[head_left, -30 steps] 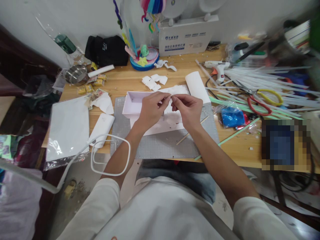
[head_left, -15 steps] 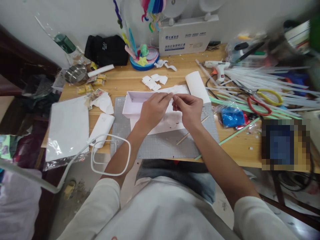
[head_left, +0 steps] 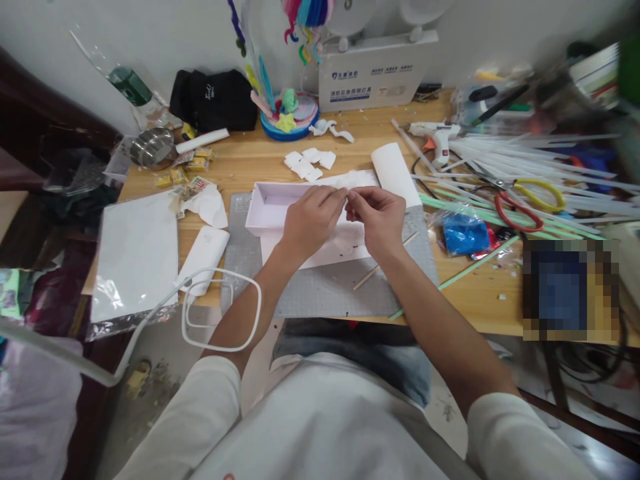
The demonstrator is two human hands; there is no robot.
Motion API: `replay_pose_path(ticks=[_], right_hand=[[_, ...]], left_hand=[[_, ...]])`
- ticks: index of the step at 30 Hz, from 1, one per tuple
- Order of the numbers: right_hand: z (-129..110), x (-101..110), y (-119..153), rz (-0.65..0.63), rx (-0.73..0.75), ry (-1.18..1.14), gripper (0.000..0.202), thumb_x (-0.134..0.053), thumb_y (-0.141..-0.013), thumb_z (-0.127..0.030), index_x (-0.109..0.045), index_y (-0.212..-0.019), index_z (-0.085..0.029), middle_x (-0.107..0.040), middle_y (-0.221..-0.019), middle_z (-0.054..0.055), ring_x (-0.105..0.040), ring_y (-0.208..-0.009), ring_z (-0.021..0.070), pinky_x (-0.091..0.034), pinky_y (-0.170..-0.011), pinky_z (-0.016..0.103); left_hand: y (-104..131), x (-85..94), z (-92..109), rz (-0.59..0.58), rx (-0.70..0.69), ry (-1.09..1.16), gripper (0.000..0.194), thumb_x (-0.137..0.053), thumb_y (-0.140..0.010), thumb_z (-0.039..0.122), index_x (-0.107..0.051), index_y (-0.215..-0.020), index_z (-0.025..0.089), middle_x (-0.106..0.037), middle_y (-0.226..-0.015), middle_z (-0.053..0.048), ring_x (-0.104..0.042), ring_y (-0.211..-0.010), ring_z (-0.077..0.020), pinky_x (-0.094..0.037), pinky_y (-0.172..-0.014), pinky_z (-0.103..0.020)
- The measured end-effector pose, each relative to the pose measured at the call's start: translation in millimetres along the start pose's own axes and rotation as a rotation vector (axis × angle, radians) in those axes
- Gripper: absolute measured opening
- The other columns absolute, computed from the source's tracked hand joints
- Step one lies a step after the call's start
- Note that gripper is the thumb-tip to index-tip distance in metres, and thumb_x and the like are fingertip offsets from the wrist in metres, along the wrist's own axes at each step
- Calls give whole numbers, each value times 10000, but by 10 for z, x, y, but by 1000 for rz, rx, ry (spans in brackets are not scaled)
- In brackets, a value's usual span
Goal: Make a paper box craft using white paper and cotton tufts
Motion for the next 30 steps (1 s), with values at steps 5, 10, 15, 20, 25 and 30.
replay_pose_path(ticks=[5, 10, 15, 20, 25, 30], right_hand=[[-42, -9, 18, -14, 23, 40, 235, -808, -766, -425, -722, -758, -206, -642, -599, -45, -557, -492, 64, -487, -495, 227], [-112, -23, 42, -19, 50, 23, 192, -804, -768, -374, -716, -742, -205, -645, -587, -49, -555, -486, 64, -489, -500, 226], [-111, -20, 36, -5, 43, 18, 213, -815, -744, -404, -721, -724, -214, -646, -577, -50, -549, -482, 69, -485, -493, 233], [-58, -1, 33, -9, 39, 56, 182, -800, -778, -394, -777, -800, -215, -686, -633, -29, -582, -506, 75, -516, -511, 239], [-19, 21, 29, 5, 31, 48, 186, -810, -773, -405, -795, -801, -221, -686, -625, -27, -586, -503, 73, -518, -503, 228], [-38, 26, 30, 23, 64, 51, 130, -807, -784, -351, -799, -798, -223, -687, -618, -33, -592, -499, 69, -519, -498, 220]], left_hand=[[-37, 57, -30, 14, 65, 224, 304, -469, -1046, 330, -736, -1065, 186, -763, -1022, -80, -692, -979, -181, -528, -889, -314], [-66, 94, -84, 42, 155, 404, 247, -553, -1012, 344, -748, -957, 203, -770, -931, -54, -690, -862, -152, -523, -776, -269], [-70, 62, -143, 19, 253, 460, 231, -591, -989, 363, -758, -930, 215, -775, -905, -44, -690, -817, -144, -521, -715, -256], [-48, 59, -139, 46, 177, 357, 254, -561, -1008, 371, -760, -1006, 213, -781, -976, -58, -706, -884, -159, -543, -806, -285], [-15, 19, -62, 26, 23, 145, 325, -465, -1052, 326, -741, -1137, 177, -773, -1080, -98, -703, -1026, -199, -531, -925, -340], [7, -17, -20, 7, -13, 1, 343, -448, -1060, 320, -724, -1203, 175, -768, -1108, -110, -700, -1016, -206, -529, -900, -340]])
Point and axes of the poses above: each hand's wrist, its own y-axis away from the middle knuckle, its own x-axis out of the back of the hand, z = x × y, the point moved 7 cm from there along -y, towards the middle knuckle
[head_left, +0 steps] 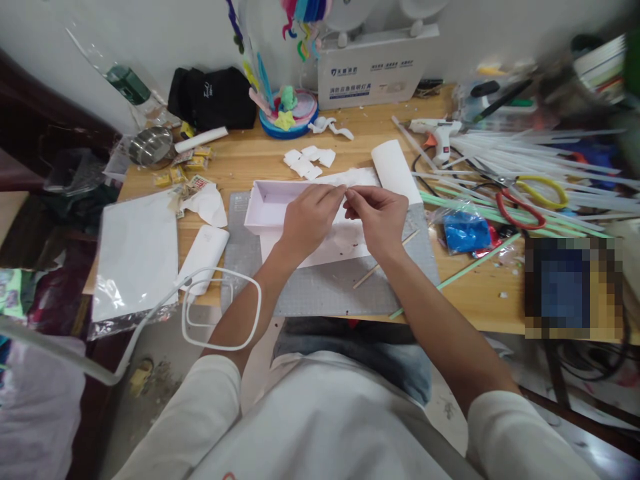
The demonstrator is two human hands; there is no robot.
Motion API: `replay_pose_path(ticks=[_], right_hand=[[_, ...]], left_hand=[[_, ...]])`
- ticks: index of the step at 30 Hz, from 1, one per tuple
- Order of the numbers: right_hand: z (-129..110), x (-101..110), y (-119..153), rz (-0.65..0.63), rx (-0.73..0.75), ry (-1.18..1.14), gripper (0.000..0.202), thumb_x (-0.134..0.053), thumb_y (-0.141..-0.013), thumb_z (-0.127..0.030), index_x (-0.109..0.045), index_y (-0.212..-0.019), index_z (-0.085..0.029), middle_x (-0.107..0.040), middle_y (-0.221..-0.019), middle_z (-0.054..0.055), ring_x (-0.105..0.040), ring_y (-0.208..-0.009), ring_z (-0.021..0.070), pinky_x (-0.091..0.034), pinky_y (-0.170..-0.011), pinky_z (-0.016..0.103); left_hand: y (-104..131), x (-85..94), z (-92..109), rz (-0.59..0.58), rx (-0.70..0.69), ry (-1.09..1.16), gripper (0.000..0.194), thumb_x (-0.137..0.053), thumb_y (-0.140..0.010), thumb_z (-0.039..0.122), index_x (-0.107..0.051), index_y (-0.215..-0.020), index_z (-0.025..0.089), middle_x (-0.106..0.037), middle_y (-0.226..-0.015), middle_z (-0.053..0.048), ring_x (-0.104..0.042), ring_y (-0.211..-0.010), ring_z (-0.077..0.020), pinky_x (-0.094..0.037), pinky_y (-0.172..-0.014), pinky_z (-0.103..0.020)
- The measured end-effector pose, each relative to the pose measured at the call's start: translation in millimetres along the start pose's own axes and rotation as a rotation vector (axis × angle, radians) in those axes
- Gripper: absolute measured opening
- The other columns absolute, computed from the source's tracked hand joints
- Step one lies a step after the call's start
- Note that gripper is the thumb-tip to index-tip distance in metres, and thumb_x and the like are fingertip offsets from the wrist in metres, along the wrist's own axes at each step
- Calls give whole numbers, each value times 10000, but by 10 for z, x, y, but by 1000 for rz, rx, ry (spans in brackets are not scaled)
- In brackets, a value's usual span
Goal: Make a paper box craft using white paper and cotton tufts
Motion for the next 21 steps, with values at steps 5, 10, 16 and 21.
replay_pose_path(ticks=[5, 10, 16, 21], right_hand=[[-32, -2, 6, 2, 29, 2, 102, -804, -784, -318, -801, -791, -216, -683, -606, -34, -593, -495, 70, -516, -494, 219], [-58, 6, 8, 13, 36, 84, 152, -792, -788, -358, -786, -783, -206, -671, -604, -35, -588, -505, 74, -515, -501, 225], [-80, 7, 12, 12, 61, 100, 113, -770, -793, -302, -754, -759, -195, -669, -605, -40, -595, -504, 70, -506, -500, 212], [-62, 3, 10, -1, 79, 86, 64, -751, -801, -253, -744, -766, -200, -677, -618, -43, -603, -509, 70, -510, -509, 214]], left_hand=[[7, -12, 19, -18, 9, -67, 325, -463, -1053, 278, -714, -1227, 166, -764, -1124, -113, -691, -1018, -207, -525, -885, -330], [6, -30, 21, -77, 36, -99, 321, -471, -1051, 264, -705, -1252, 175, -753, -1140, -116, -685, -1042, -213, -523, -883, -337], [-8, -36, 25, -77, 55, -90, 314, -470, -1053, 285, -729, -1193, 173, -760, -1107, -100, -694, -1039, -206, -524, -889, -325], [-18, -14, -10, -45, 125, 70, 301, -489, -1043, 323, -747, -1107, 179, -769, -1042, -79, -698, -958, -184, -529, -828, -299]])
Point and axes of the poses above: each hand's wrist, its own y-axis away from the middle knuckle, its own x-axis out of the back of the hand, z = x × y, the point moved 7 cm from there along -y, towards the middle knuckle
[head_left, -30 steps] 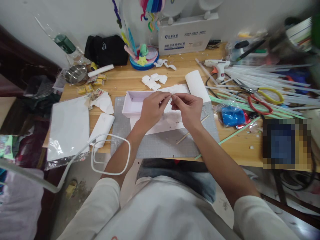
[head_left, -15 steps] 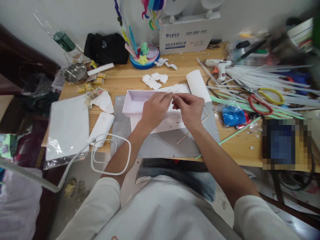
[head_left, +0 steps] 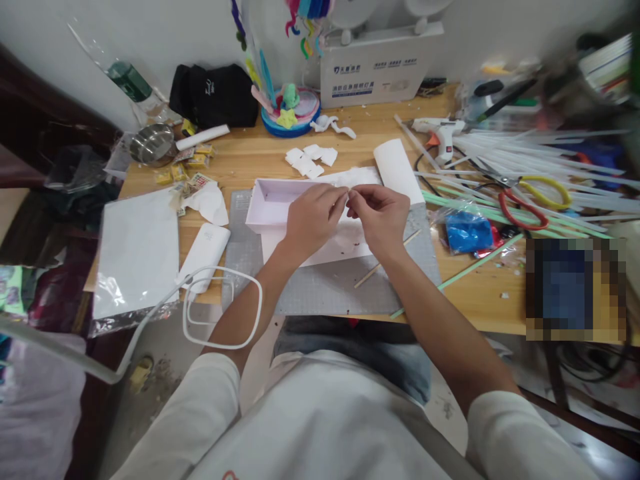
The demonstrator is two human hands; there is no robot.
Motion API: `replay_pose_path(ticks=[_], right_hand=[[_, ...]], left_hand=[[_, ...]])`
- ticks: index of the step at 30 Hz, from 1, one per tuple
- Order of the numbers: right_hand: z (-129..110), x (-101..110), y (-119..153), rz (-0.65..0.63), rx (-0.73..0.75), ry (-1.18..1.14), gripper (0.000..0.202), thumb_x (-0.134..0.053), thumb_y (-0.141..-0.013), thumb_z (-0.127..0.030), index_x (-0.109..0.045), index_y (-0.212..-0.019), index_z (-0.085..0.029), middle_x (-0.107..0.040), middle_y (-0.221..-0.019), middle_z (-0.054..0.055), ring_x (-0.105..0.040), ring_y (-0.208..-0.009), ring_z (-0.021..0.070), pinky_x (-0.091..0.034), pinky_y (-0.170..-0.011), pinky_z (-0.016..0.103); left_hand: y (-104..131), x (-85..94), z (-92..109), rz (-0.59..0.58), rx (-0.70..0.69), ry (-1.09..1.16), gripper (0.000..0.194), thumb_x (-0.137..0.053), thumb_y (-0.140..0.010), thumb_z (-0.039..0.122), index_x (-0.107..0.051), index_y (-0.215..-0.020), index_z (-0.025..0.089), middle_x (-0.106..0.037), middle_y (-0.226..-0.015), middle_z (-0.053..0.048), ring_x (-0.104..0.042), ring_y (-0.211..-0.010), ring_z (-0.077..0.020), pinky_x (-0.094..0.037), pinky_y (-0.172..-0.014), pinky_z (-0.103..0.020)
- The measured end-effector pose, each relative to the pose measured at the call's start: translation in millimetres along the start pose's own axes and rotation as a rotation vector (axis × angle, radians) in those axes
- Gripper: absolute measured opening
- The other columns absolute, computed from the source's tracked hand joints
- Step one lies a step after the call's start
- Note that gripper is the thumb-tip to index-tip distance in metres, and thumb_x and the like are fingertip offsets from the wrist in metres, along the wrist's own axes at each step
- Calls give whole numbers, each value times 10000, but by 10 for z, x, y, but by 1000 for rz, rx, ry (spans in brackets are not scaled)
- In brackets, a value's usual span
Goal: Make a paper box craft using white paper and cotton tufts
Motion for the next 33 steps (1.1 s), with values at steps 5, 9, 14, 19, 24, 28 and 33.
replay_pose_path(ticks=[5, 9, 14, 19, 24, 28, 33], right_hand=[[-32, -9, 5, -4, 5, 19, 72, -734, -805, -262, -727, -769, -201, -678, -628, -43, -605, -514, 73, -519, -516, 221], [-69, -22, 16, -17, 10, 47, 100, -739, -805, -291, -723, -773, -198, -675, -636, -37, -609, -532, 78, -531, -528, 227], [-73, -27, 25, -23, 19, 52, 95, -731, -817, -290, -716, -785, -201, -672, -646, -36, -612, -547, 76, -543, -548, 228], [-60, -42, 30, -41, -4, 0, 84, -723, -822, -287, -742, -810, -205, -680, -644, -35, -611, -539, 75, -532, -532, 221], [-47, -38, 21, -50, -30, -21, 129, -752, -809, -337, -754, -803, -208, -682, -640, -34, -601, -524, 75, -527, -519, 227], [-20, -27, 11, -39, -53, -1, 152, -752, -806, -359, -754, -795, -208, -682, -626, -32, -602, -522, 81, -529, -516, 234], [-15, -32, 6, -36, -57, -22, 149, -762, -796, -352, -754, -792, -203, -682, -622, -34, -606, -516, 78, -532, -514, 230]], left_hand=[[-14, 47, -22, 45, 28, 151, 245, -550, -1016, 321, -751, -1026, 181, -774, -982, -58, -684, -849, -147, -508, -733, -260], [-23, 59, -37, 55, 28, 180, 212, -580, -1004, 308, -755, -1024, 189, -777, -974, -50, -685, -848, -136, -512, -739, -249], [-28, 56, -39, 46, 35, 178, 203, -588, -1002, 302, -757, -1018, 190, -775, -960, -48, -689, -843, -131, -516, -754, -245], [-24, 77, -68, 91, 65, 222, 184, -616, -986, 296, -761, -967, 185, -774, -922, -37, -662, -774, -119, -496, -707, -241], [-25, 82, -71, 98, 68, 234, 192, -606, -993, 303, -754, -949, 190, -770, -909, -34, -660, -773, -118, -490, -698, -242], [-29, 79, -69, 94, 66, 234, 189, -602, -995, 300, -752, -950, 193, -770, -908, -37, -675, -793, -121, -498, -707, -243], [-28, 61, -89, 91, 73, 239, 201, -591, -1001, 313, -749, -951, 199, -773, -925, -36, -679, -811, -123, -504, -713, -245]])
Point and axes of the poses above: each hand's wrist, its own y-axis away from the middle knuckle, its own x-axis out of the back of the hand, z = x × y, the point moved 7 cm from there along -y, towards the middle knuckle
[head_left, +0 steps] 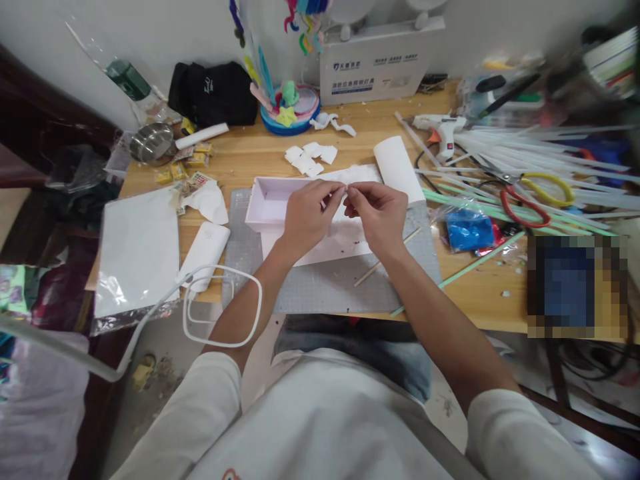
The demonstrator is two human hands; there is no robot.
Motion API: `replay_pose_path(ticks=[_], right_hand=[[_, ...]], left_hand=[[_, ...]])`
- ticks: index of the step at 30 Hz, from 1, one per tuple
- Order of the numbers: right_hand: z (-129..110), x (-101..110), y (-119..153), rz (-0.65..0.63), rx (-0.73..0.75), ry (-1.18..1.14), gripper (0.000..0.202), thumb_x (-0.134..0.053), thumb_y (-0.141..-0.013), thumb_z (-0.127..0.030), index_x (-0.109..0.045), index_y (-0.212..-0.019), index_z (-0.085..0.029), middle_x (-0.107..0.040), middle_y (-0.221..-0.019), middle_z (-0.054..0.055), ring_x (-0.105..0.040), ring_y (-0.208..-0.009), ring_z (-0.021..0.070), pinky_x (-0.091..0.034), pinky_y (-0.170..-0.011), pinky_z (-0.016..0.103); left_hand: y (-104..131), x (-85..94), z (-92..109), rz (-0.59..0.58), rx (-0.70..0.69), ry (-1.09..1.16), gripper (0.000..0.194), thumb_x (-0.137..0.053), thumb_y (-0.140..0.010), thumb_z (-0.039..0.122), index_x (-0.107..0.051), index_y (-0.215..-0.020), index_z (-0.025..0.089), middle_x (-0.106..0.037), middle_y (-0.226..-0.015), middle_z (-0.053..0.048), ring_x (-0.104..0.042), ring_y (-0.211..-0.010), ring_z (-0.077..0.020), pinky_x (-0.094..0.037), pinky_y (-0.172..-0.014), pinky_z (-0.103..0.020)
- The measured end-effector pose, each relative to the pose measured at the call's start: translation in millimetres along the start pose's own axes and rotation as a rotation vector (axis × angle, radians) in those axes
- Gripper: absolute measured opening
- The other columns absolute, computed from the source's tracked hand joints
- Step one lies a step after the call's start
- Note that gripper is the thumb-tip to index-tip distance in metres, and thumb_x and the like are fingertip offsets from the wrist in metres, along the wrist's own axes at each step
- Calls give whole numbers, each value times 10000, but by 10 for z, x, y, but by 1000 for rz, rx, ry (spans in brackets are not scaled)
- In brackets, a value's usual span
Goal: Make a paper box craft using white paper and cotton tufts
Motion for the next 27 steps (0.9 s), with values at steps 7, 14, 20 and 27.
replay_pose_path(ticks=[7, 14, 20, 27], right_hand=[[4, 2, -2, -14, 13, 45, 168, -748, -827, -368, -738, -794, -204, -679, -629, -35, -611, -527, 76, -536, -522, 221], [-42, 8, 15, -10, 81, 173, 149, -716, -853, -349, -743, -808, -209, -690, -662, -26, -622, -561, 89, -539, -552, 233], [-86, -9, 52, 6, 109, 214, 175, -719, -857, -369, -744, -805, -204, -709, -684, -16, -642, -578, 95, -544, -569, 236], [-92, -11, 56, 8, 105, 200, 155, -714, -859, -354, -744, -826, -205, -708, -692, -15, -646, -590, 98, -552, -574, 239]], left_hand=[[7, -8, 26, -39, -12, -42, 254, -534, -1028, 354, -730, -971, 203, -766, -939, -49, -687, -849, -143, -519, -767, -265], [21, -41, 47, -88, -77, -198, 314, -457, -1052, 351, -727, -1013, 196, -764, -1001, -72, -695, -943, -178, -511, -838, -299], [31, -31, 42, -71, -67, -200, 290, -487, -1038, 342, -724, -961, 193, -753, -943, -63, -677, -880, -163, -491, -780, -284], [21, -17, 31, -47, -78, -167, 273, -508, -1036, 344, -721, -956, 193, -762, -946, -56, -686, -885, -162, -494, -793, -286]])
Point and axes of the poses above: each hand's wrist, its own y-axis away from the middle knuckle, its own x-axis out of the back of the hand, z = x × y, the point moved 7 cm from there along -y, towards the middle knuckle
